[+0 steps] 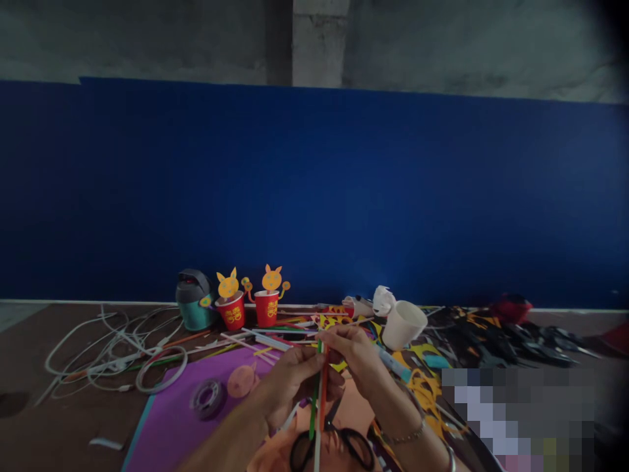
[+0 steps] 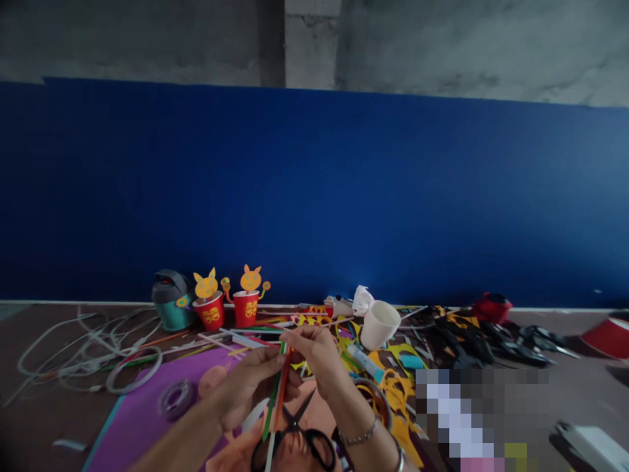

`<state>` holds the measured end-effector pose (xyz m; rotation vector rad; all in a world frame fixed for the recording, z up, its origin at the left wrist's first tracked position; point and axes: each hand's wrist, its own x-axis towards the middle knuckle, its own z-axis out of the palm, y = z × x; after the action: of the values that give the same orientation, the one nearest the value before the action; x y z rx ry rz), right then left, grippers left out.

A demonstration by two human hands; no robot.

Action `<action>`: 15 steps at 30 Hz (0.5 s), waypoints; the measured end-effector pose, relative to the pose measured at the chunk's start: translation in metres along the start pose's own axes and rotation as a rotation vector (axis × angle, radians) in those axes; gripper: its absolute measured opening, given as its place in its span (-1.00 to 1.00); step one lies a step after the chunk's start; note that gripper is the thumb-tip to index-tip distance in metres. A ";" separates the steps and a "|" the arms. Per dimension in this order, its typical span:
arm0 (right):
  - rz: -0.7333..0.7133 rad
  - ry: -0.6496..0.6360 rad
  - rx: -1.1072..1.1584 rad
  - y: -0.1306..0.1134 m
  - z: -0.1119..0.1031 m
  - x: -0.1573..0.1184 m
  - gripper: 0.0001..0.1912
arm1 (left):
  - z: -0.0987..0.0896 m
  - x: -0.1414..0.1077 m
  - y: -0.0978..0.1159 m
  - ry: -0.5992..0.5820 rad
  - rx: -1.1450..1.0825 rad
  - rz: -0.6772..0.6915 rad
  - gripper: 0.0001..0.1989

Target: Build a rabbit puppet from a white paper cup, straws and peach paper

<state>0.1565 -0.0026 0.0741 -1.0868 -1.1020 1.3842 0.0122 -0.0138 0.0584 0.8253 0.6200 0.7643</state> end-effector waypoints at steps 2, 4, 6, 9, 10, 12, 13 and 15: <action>-0.031 0.006 -0.022 0.000 0.000 0.001 -0.62 | 0.000 0.001 -0.002 0.020 -0.026 0.009 -0.80; -0.066 0.003 -0.065 0.001 0.000 0.001 -0.62 | 0.001 0.001 -0.003 0.035 -0.015 0.021 -0.78; -0.104 -0.017 -0.124 0.001 -0.001 0.001 -0.62 | 0.001 0.001 -0.003 0.038 0.036 0.046 -0.73; -0.145 -0.060 -0.181 0.000 -0.002 0.000 -0.63 | 0.001 0.001 -0.002 0.039 0.135 0.075 -0.67; -0.152 -0.074 -0.191 -0.001 -0.002 -0.001 -0.63 | 0.001 0.001 -0.002 0.045 0.163 0.074 -0.66; -0.166 -0.091 -0.206 -0.002 -0.002 -0.002 -0.63 | 0.001 0.001 -0.001 0.060 0.210 0.056 -0.66; -0.173 -0.091 -0.214 -0.003 -0.003 -0.002 -0.63 | 0.001 0.001 0.000 0.066 0.223 0.044 -0.66; -0.191 -0.080 -0.228 -0.003 -0.003 -0.002 -0.62 | 0.001 0.000 0.001 0.072 0.231 0.025 -0.65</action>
<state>0.1603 -0.0038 0.0767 -1.0625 -1.4114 1.1805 0.0126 -0.0134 0.0599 1.0214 0.7737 0.7566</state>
